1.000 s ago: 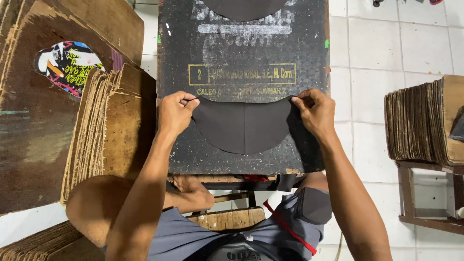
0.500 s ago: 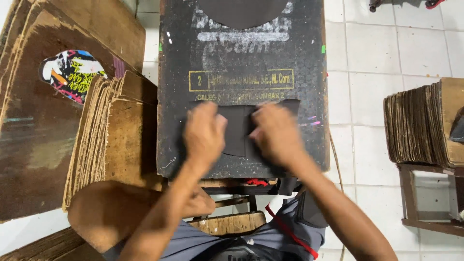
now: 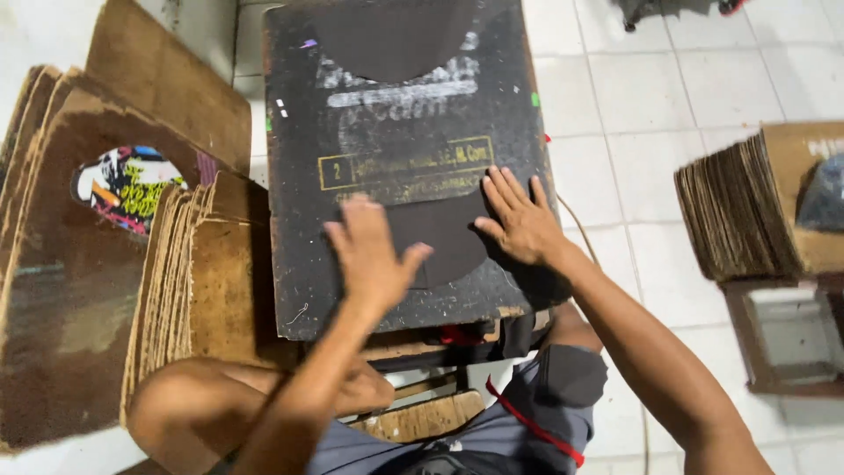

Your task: Placing and smoothing black fabric cutouts onto a screen printing board in preparation for printing.

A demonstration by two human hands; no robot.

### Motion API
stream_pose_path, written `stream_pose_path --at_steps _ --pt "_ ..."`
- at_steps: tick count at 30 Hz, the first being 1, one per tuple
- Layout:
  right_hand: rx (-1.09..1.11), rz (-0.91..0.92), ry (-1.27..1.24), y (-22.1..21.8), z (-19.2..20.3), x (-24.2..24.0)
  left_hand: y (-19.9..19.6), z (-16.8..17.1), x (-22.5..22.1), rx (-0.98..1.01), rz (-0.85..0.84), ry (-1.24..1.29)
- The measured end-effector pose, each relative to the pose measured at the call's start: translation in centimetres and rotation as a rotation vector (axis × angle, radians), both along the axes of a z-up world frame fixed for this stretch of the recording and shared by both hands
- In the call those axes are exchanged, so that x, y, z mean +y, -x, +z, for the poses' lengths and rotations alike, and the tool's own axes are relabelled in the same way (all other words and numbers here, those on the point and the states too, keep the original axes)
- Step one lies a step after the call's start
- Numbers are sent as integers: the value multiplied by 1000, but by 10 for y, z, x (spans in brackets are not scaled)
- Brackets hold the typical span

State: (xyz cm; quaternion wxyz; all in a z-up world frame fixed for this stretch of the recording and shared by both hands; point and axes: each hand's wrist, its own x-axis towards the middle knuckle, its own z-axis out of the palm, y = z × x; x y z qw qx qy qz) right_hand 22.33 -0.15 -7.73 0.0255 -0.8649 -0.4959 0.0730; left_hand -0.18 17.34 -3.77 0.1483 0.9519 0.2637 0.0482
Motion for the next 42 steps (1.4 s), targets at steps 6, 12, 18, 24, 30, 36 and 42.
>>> stream_pose_path --at_steps 6,12,18,24,30,36,42 --pt "138 -345 -718 7 -34 -134 5 -38 -87 -7 -191 6" --pt "336 -1175 -330 62 -298 -360 38 -35 -104 106 -164 -39" --pt "786 -1419 -596 124 -312 -374 42 -10 -120 242 -53 38" --pt "1079 -1611 -842 113 -241 -351 40 17 -154 192 11 154" --pt "1117 -1578 -886 109 -230 -349 51 -4 -199 85 -162 178" --pt "1150 -1622 -869 107 -232 -354 55 -25 -213 29 -308 268" --pt "1032 -1554 -871 112 -215 -349 51 -43 -228 6 -401 389"
